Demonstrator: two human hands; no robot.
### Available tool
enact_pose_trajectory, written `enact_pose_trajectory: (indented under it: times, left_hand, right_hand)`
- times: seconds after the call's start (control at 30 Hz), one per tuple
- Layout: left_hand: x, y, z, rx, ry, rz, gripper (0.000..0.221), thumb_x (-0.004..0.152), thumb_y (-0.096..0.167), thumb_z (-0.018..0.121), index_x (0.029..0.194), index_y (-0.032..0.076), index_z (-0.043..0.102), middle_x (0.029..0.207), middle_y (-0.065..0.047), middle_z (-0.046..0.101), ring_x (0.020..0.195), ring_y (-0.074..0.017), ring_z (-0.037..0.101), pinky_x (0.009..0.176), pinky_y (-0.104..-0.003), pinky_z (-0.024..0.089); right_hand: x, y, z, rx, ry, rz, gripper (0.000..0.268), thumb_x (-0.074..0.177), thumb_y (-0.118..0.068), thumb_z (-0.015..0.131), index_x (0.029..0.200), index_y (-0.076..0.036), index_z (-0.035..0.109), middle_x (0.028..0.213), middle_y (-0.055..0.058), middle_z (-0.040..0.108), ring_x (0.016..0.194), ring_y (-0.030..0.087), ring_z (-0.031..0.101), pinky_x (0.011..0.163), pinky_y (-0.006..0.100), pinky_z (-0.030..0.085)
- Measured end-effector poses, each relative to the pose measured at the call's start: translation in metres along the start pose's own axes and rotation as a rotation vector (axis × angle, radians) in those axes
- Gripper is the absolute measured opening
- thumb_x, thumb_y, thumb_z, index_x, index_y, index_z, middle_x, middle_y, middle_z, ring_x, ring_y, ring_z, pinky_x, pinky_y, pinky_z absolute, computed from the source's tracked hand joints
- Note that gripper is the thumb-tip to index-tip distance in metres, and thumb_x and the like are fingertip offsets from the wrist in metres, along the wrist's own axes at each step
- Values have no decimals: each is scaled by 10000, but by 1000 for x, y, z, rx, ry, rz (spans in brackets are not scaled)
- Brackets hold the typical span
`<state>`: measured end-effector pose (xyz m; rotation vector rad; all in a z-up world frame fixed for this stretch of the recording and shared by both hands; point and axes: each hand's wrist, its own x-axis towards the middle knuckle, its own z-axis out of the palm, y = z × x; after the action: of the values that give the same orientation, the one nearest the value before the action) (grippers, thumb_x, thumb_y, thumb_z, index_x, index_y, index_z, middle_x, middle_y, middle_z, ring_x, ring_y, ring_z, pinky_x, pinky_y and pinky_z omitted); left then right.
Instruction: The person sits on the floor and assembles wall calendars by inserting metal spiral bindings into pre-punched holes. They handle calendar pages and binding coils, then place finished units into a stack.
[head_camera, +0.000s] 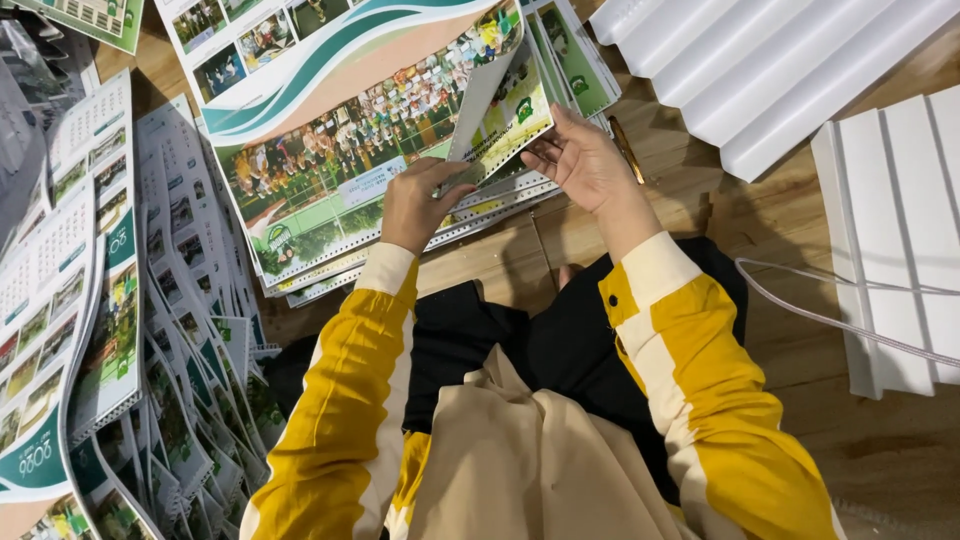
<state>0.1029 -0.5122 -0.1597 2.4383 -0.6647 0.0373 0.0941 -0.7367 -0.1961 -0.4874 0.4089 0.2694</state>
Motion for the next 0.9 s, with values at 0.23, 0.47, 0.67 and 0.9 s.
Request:
enact_pose_trajectory:
  times: [0.23,0.47,0.67,0.9]
  left_hand:
    - [-4,-5,3,-21,3,12,233,784,135,705,1015,135,673,833,-116,638,717,-295,642,616,-349,535]
    - [-12,-7,13,89,106,57,129,821,100,608,937,118,662,799,-84,635,687,-260,639,567,-328,534]
    - [-15,-5,19,256,190,192,124,820,38,599,943,50,602,802,-78,625,556,-181,563,382,-294,452]
    - [-22,-11,33,506,211,172,341,771,272,653,1049,133,513,1010,-60,555,799,-258,627,599,-332,561]
  right_hand:
    - [8,3,-7,-55,47,36,244,744,-281,707,856,-100,587,783,39,533,779,211,647,727,355,604]
    - [-2,0,5,-99,63,-33,200,742,-238,703,871,-125,600,784,49,555,735,229,651,677,370,616]
    - [-11,4,14,-1324,377,-874,295,787,73,550,1036,-74,608,1066,88,512,854,160,567,533,119,491]
    - [-5,31,9,-1338,-255,-856,376,916,-5,434,1277,-103,470,1297,124,422,1226,319,348,991,461,306]
